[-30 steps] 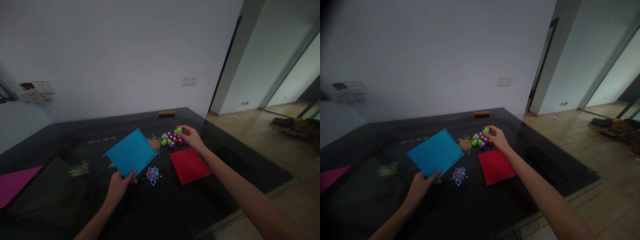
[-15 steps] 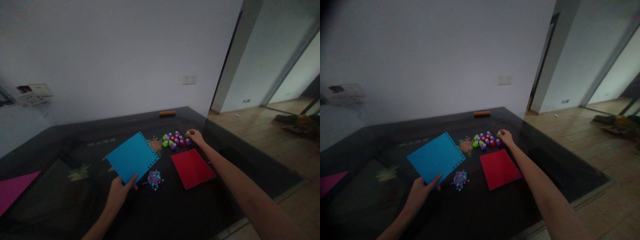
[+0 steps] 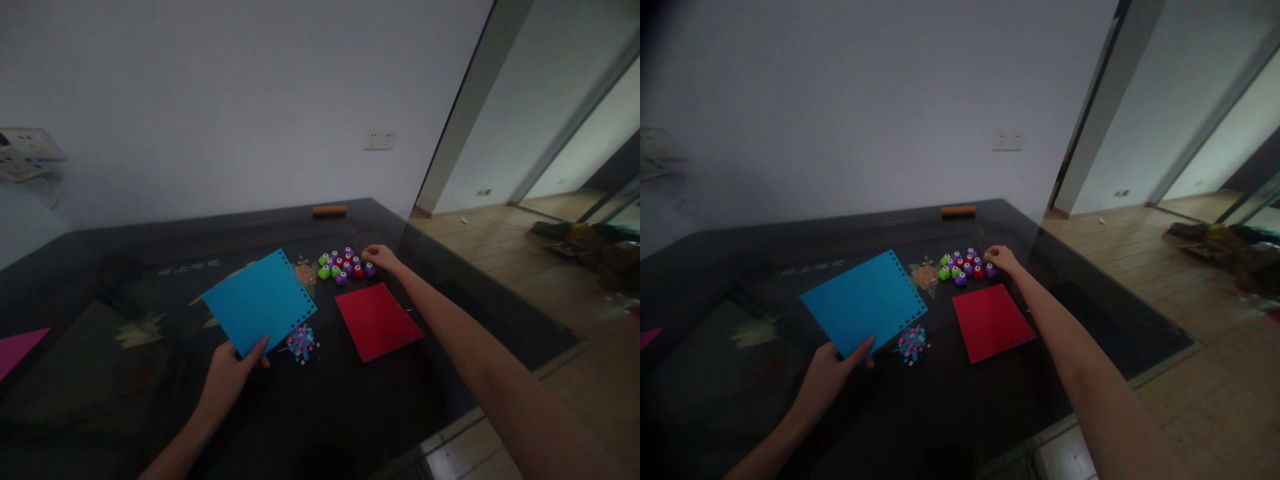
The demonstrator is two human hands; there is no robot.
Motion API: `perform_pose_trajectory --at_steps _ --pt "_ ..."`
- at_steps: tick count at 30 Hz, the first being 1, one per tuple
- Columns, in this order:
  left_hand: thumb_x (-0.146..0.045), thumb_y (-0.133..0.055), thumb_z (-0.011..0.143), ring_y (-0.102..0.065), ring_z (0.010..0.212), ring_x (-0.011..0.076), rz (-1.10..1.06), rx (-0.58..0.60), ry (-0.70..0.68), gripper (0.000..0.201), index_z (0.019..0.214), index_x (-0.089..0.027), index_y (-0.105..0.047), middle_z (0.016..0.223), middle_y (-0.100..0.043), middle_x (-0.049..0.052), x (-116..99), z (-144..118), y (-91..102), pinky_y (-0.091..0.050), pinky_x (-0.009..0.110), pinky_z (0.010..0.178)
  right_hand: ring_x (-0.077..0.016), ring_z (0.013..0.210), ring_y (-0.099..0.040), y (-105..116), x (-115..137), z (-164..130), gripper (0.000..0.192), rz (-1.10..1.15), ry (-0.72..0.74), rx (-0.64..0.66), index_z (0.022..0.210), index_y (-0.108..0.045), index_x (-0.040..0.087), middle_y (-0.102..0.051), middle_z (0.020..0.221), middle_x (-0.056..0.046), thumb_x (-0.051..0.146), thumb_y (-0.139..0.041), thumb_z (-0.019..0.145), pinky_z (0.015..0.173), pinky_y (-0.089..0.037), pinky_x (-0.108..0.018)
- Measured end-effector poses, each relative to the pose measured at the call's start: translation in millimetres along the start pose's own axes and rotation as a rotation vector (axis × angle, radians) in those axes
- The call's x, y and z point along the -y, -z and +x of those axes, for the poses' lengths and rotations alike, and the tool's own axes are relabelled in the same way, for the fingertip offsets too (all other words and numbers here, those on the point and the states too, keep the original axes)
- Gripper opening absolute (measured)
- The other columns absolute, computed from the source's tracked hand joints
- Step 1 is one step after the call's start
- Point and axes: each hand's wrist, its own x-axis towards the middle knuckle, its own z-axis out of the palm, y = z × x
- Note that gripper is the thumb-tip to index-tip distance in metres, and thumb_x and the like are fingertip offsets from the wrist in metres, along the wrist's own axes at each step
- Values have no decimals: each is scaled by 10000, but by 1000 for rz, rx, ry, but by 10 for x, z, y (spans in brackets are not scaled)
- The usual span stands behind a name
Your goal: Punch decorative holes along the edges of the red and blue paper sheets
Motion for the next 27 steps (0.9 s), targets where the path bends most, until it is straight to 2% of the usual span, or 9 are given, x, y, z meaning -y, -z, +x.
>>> perform_pose_trajectory --at_steps 6,11,13,15,17,21,23,25,27 --pt "-561 -536 708 -579 539 208 -4 1 -32 455 456 -194 -630 533 -655 30 -47 -6 -3 -423 289 555 -200 968 -585 9 51 -81 284 32 40 -32 1135 -559 174 -569 1162 -77 325 -523 898 816 -504 -396" --pt "-523 -544 719 -590 540 200 -29 21 -67 428 451 -199 -627 519 -656 26 -68 -19 -7 -431 281 569 -175 872 -607 84 171 -226 231 101 32 -175 1024 -607 155 -628 1028 -69 325 -543 882 773 -503 -356" --pt "-516 -546 721 -574 523 189 -32 23 -74 427 447 -198 -625 513 -651 24 -79 -25 -2 -425 275 559 -189 801 -618 139 263 -338 222 147 25 -274 915 -654 145 -669 900 -81 331 -549 855 737 -481 -322" --pt "-515 -549 720 -558 515 181 -40 31 -77 426 449 -195 -624 511 -648 25 -90 -31 3 -418 269 550 -208 774 -620 182 399 -509 285 205 40 -359 887 -671 134 -682 866 -98 363 -507 847 710 -463 -319" --pt "-515 -550 722 -550 514 177 -57 56 -73 427 455 -190 -621 514 -648 27 -94 -38 2 -411 264 543 -213 764 -617 186 585 -743 327 269 88 -374 875 -676 136 -687 855 -99 402 -490 835 697 -456 -317" --pt "-499 -552 744 -561 532 173 -99 172 -61 414 491 -179 -621 540 -661 33 -92 -63 -26 -417 256 559 -171 675 -620 37 1052 -1303 348 399 217 -166 817 -675 168 -691 767 -59 464 -491 833 644 -470 -285" --pt "-490 -559 753 -575 549 173 -109 241 -67 399 515 -176 -627 554 -669 34 -101 -87 -46 -427 254 583 -165 691 -628 -84 1263 -1539 337 551 277 32 896 -667 174 -693 790 -56 459 -494 840 636 -474 -282" --pt "-485 -570 755 -587 560 173 -122 303 -70 382 539 -175 -626 563 -676 34 -125 -116 -59 -436 253 601 -159 668 -616 -199 1406 -1697 309 687 249 161 921 -653 180 -671 748 -31 449 -593 782 612 -470 -276" --pt "-486 -581 755 -603 583 180 -150 344 -58 355 594 -174 -628 587 -691 35 -158 -140 -61 -444 255 611 -144 603 -579 -287 1466 -1773 267 743 198 198 805 -639 180 -623 660 0 435 -662 729 561 -446 -261"
